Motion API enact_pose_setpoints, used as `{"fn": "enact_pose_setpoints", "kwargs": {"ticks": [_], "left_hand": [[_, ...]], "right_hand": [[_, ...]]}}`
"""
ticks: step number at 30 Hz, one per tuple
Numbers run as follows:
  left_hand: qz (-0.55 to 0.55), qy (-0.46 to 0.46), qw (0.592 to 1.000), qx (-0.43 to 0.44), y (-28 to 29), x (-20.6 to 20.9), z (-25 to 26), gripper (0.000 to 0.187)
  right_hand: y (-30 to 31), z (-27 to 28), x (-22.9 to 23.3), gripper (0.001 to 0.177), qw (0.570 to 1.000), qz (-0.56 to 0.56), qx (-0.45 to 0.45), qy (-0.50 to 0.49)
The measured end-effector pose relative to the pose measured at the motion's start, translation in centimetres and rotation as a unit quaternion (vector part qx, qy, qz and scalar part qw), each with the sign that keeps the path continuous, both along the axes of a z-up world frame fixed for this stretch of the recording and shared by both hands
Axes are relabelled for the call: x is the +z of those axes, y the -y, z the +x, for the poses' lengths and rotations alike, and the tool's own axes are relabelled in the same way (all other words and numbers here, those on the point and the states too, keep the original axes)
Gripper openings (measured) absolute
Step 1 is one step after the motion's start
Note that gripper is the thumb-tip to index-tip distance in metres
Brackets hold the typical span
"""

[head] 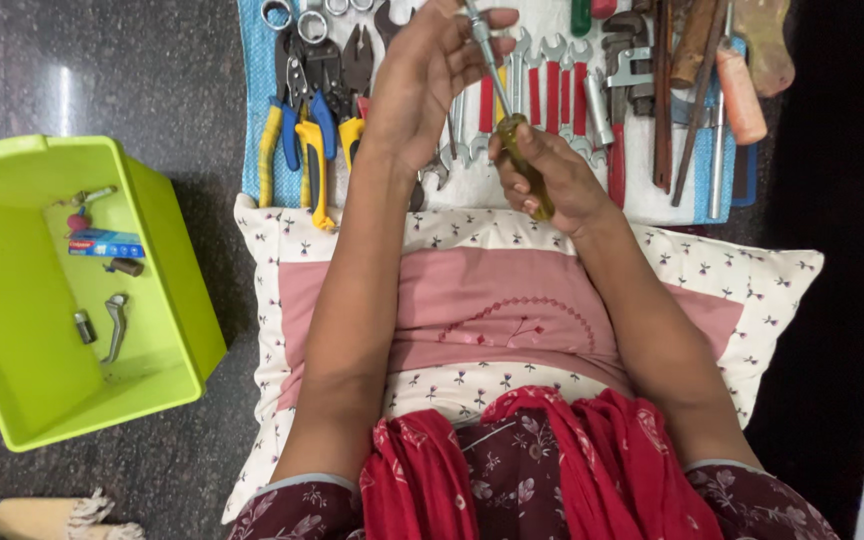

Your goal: The person assembles a ratchet handle with various socket bits and extensions, repeatedly attaching and detaching components while seated on the floor. They handle multiple sockets and a ratchet handle, testing fit and alignment.

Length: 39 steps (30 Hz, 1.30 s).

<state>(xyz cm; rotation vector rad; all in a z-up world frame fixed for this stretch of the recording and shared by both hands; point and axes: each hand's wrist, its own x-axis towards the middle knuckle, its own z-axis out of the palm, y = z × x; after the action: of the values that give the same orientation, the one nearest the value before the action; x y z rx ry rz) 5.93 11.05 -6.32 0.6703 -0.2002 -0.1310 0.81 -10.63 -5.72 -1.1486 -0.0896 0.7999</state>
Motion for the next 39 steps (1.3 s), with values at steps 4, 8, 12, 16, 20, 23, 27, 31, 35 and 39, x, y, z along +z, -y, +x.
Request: {"fn": "enact_pose_setpoints", "kwargs": {"ticks": [4,8,12,16,20,23,27,31,35,39], "left_hand": [[0.064,0.020,0.998,0.013,0.3,-0.7,0.2,0.039],[0.099,-0.029,0.991,0.083,0.4,-1.7,0.8,0.040],[0.142,-0.007,0.982,0.124,0.8,-2.0,0.8,0.039],[0.120,0.017,0.990,0.073,0.4,-1.1,0.4,0.038],[0.008,0.001,0.999,-0.033,-0.2,-0.5,0.1,0.031],[0.007,0.021,1.000,0.008,-0.2,-0.9,0.0,0.021],[0.046,0.000,0.996,0.073,0.8,-1.4,0.2,0.020],[0.064,-0.037,0.992,0.103,1.8,-1.6,0.1,0.021],[0.121,0.026,0.985,0.124,1.7,-1.7,0.7,0.027],[0.635,0.101,0.706,0.297,0.8,-2.7,0.3,0.032]], "right_hand": [[0.7,0.7,0.2,0.047,0.996,-0.064,-0.007,0.060],[0.2,0.8,-0.4,0.046,0.974,-0.170,-0.024,0.145],[-0.1,0.6,-0.8,0.043,0.953,-0.217,-0.051,0.205],[-0.1,0.5,-0.7,0.041,0.963,-0.177,-0.046,0.196],[0.0,0.3,-0.3,0.041,0.980,-0.119,-0.013,0.160],[-0.2,0.1,-0.1,0.041,0.978,-0.132,-0.006,0.162],[-0.8,-0.2,0.1,0.038,0.934,-0.252,-0.054,0.249],[-1.1,-0.7,-0.3,0.036,0.859,-0.335,-0.099,0.375],[-0.4,-0.1,-1.4,0.039,0.819,-0.361,-0.119,0.430],[1.5,1.3,-1.9,0.043,0.833,-0.380,-0.135,0.378]]}}
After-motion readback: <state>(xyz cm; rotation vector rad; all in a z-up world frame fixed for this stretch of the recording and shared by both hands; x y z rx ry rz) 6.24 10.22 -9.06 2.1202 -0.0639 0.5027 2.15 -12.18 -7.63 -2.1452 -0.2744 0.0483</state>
